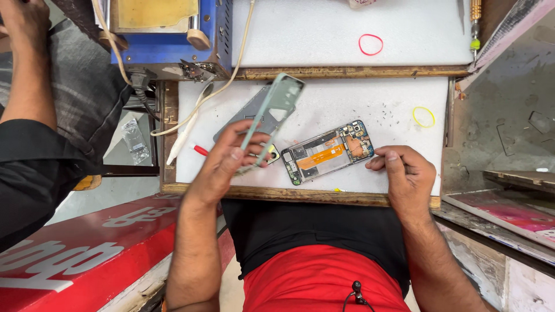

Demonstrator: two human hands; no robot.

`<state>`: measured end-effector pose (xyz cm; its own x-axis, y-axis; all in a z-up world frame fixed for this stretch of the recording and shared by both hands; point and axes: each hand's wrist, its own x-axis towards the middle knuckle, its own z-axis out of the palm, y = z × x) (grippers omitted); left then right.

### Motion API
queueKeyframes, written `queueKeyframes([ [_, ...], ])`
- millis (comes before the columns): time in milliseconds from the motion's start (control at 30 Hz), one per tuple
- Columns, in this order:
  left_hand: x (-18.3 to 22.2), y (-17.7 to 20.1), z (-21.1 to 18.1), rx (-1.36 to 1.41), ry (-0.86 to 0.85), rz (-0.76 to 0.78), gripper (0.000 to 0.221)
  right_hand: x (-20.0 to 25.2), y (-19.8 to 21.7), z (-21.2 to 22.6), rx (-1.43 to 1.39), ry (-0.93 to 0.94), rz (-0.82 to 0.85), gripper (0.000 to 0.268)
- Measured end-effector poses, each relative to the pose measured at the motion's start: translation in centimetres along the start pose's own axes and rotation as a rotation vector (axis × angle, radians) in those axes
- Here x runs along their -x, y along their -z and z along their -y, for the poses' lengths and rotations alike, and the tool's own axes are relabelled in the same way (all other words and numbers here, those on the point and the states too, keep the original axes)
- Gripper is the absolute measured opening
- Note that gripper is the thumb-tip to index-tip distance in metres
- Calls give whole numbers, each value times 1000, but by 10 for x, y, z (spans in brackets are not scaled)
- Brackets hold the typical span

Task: The person uses a red-handled screwdriver to remove screws from a light green smartphone back cover, then separates the back cover from the phone body. They wipe the internal components with a cloth, place the camera module on the table, and reattach the back cover to the phone body.

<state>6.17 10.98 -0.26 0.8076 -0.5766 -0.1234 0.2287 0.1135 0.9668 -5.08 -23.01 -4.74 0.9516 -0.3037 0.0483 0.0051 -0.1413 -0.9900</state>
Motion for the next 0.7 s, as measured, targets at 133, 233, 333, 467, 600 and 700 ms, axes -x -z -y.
queueKeyframes([
  [133,-7,-13,13,132,26,83,85,1,2,-3,12,4,-4,26],
  [233,-11,-19,18,176,29,83,85,1,3,-5,6,3,-5,26],
  [333,-10,-26,21,186,40,27,87,1,3,-5,-2,-1,-5,26],
  [467,-1,-34,28,198,53,-74,86,-1,3,-4,-1,-15,-4,26],
  [600,8,-37,35,127,1,-179,84,2,4,-5,-15,-14,-5,26],
  [700,10,-37,34,42,-64,-233,83,1,3,-5,-11,-21,-2,27],
])
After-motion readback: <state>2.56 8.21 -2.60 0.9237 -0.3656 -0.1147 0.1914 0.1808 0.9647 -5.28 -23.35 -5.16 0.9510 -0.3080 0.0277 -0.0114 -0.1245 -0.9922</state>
